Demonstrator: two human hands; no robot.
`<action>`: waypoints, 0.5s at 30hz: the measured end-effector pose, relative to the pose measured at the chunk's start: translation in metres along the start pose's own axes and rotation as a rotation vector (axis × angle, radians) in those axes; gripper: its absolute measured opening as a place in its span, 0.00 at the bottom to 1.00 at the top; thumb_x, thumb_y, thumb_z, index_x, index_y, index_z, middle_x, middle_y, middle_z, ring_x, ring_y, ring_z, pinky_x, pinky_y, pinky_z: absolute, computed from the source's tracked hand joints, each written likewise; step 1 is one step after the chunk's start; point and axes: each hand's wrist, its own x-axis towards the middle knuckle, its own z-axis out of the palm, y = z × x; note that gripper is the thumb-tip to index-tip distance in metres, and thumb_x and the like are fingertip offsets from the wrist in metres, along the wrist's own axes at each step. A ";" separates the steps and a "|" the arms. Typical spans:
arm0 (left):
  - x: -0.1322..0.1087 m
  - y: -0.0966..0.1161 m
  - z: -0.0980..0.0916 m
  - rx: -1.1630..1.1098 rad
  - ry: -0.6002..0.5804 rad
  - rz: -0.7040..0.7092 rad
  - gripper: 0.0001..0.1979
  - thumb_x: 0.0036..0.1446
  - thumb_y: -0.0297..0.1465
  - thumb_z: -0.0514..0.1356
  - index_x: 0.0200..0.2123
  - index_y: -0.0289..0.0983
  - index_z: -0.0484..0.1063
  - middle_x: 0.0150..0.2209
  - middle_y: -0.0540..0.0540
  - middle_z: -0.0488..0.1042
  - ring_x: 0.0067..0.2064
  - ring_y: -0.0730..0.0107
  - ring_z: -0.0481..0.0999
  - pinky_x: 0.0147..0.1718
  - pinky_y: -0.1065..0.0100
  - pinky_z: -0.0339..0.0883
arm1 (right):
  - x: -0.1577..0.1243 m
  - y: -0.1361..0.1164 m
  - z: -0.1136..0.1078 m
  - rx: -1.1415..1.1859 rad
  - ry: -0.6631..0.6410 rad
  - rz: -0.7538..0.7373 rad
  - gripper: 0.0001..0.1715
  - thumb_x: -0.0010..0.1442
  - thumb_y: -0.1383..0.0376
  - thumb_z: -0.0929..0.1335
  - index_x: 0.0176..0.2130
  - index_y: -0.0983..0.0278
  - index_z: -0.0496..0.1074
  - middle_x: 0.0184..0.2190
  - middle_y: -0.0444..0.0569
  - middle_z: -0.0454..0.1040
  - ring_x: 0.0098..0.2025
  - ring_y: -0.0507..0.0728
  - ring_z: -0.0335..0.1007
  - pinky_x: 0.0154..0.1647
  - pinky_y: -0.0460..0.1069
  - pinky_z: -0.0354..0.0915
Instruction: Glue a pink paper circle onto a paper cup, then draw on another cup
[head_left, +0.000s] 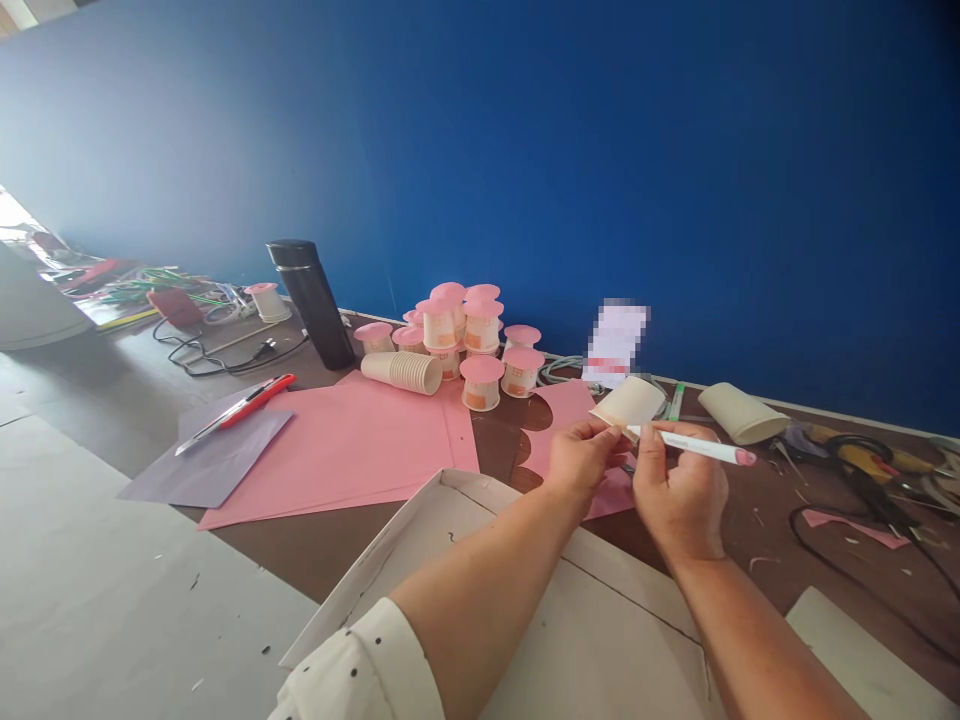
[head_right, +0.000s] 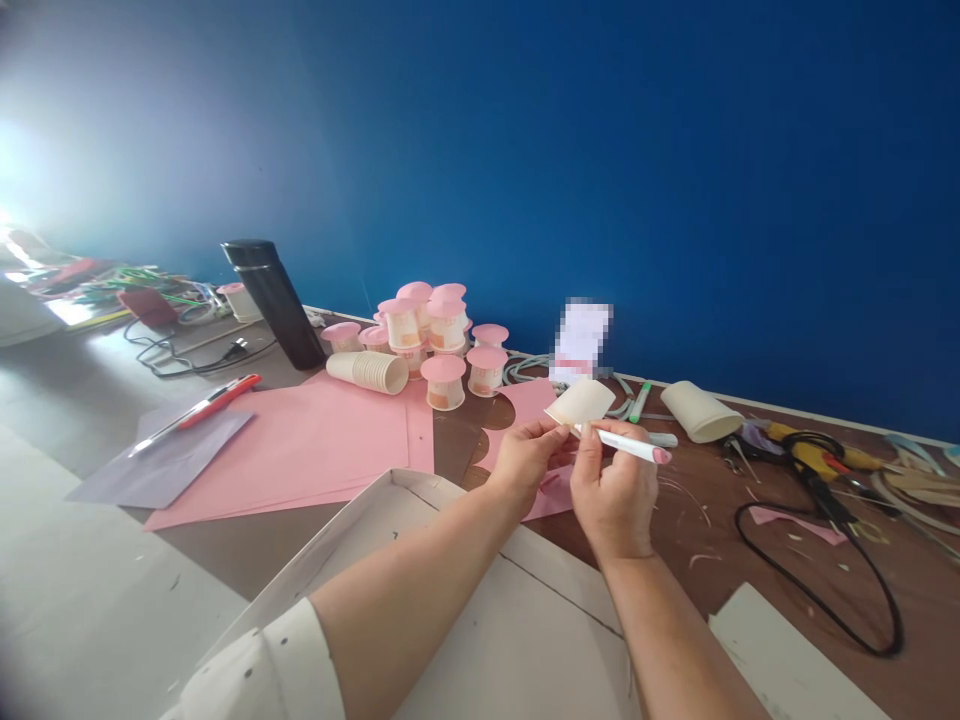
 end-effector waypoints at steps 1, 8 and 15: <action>-0.002 0.002 0.001 0.020 0.018 -0.010 0.08 0.47 0.33 0.66 0.24 0.34 0.73 0.25 0.46 0.74 0.29 0.72 0.73 0.36 0.68 0.69 | 0.000 0.000 0.000 -0.001 0.006 -0.008 0.10 0.60 0.59 0.64 0.36 0.65 0.68 0.35 0.55 0.74 0.37 0.58 0.71 0.39 0.52 0.65; -0.008 0.010 0.005 0.162 0.127 -0.026 0.03 0.50 0.30 0.63 0.27 0.36 0.76 0.27 0.47 0.75 0.29 0.73 0.72 0.33 0.69 0.68 | 0.000 -0.004 -0.004 0.059 0.058 0.028 0.17 0.63 0.58 0.62 0.44 0.65 0.71 0.36 0.53 0.76 0.35 0.56 0.72 0.38 0.51 0.66; -0.002 0.002 0.002 0.141 0.113 0.205 0.06 0.50 0.30 0.62 0.29 0.34 0.77 0.27 0.47 0.72 0.30 0.73 0.70 0.35 0.69 0.67 | 0.003 0.015 0.005 0.275 0.061 0.462 0.24 0.57 0.51 0.67 0.47 0.65 0.68 0.34 0.51 0.75 0.29 0.55 0.71 0.34 0.52 0.66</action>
